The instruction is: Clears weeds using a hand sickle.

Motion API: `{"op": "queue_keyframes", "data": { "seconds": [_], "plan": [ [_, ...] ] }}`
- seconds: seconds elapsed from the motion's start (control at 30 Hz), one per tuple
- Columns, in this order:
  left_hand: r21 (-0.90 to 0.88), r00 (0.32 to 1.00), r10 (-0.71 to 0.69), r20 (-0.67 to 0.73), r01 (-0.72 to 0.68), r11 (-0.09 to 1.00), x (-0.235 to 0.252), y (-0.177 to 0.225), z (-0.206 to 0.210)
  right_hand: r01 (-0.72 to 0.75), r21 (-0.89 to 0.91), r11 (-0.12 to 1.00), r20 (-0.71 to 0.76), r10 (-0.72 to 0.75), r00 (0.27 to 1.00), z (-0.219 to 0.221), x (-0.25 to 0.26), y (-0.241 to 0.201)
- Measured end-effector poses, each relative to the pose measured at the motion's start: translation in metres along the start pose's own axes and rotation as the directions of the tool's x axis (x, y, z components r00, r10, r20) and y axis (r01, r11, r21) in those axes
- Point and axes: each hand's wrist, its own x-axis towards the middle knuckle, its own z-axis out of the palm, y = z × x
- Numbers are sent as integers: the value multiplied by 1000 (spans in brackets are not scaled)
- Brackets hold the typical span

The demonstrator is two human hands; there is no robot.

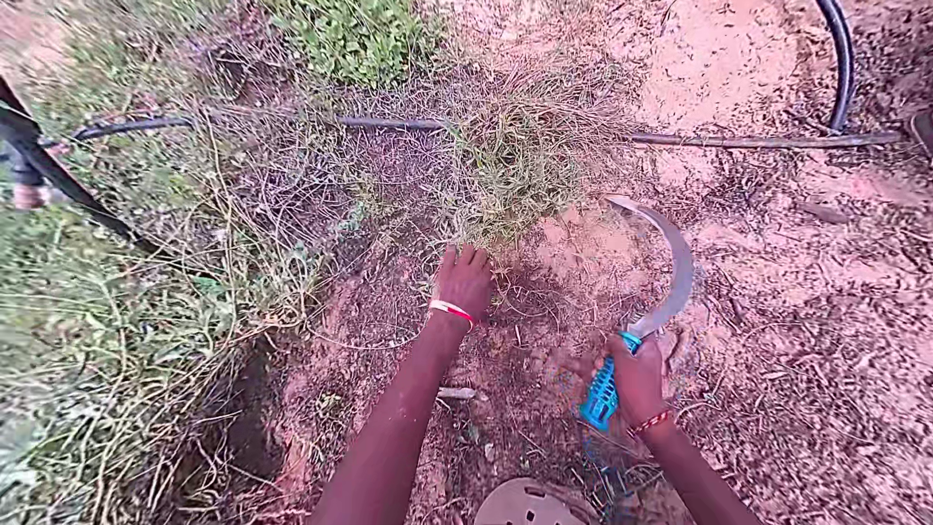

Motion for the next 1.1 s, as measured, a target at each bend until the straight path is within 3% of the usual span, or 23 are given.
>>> {"op": "queue_keyframes", "data": {
  "seconds": [0.1,0.17,0.23,0.3,0.37,0.43,0.53,0.63,0.7,0.8,0.9,0.97,1.03,1.1],
  "plan": [
    [-59,998,-36,-49,33,998,-6,7,9,-109,-17,994,111,110,988,63,61,-33],
    [-77,997,-67,-49,64,995,-8,12,9,-94,-131,987,159,114,981,77,49,-31],
    [-134,995,-96,-40,89,987,-13,17,9,-111,-245,963,212,165,963,51,8,-17],
    [-196,982,-69,-175,34,980,-21,18,14,-136,-276,951,243,206,948,10,-34,1],
    [-151,866,38,-499,-130,980,-40,12,29,-88,-242,966,214,142,966,-14,-48,21],
    [-72,733,117,-670,-221,973,-66,2,38,-37,-122,992,112,51,992,-4,-22,19],
    [-63,715,93,-693,-188,980,-109,-21,46,-52,104,993,123,39,992,82,58,-26],
    [-138,730,-16,-684,-108,985,-138,-33,62,-38,-73,997,264,56,963,163,92,-43],
    [-188,724,-75,-686,-76,979,-149,-35,70,-10,-196,980,286,67,956,144,87,-47],
    [-284,696,-169,-698,-52,958,-151,-33,90,32,-415,909,311,108,944,54,54,-54],
    [-343,682,-225,-696,-41,938,-152,-28,107,-14,-342,940,160,72,984,2,7,-27],
    [-334,693,-221,-686,-30,942,-166,-25,115,29,-226,974,112,-4,994,14,24,-18],
    [-320,693,-214,-689,-26,947,-178,-27,121,19,-121,992,161,1,987,65,67,-36],
    [-355,678,-257,-688,-7,935,-183,-24,127,31,-207,978,274,27,961,128,92,-60]
  ]
}}
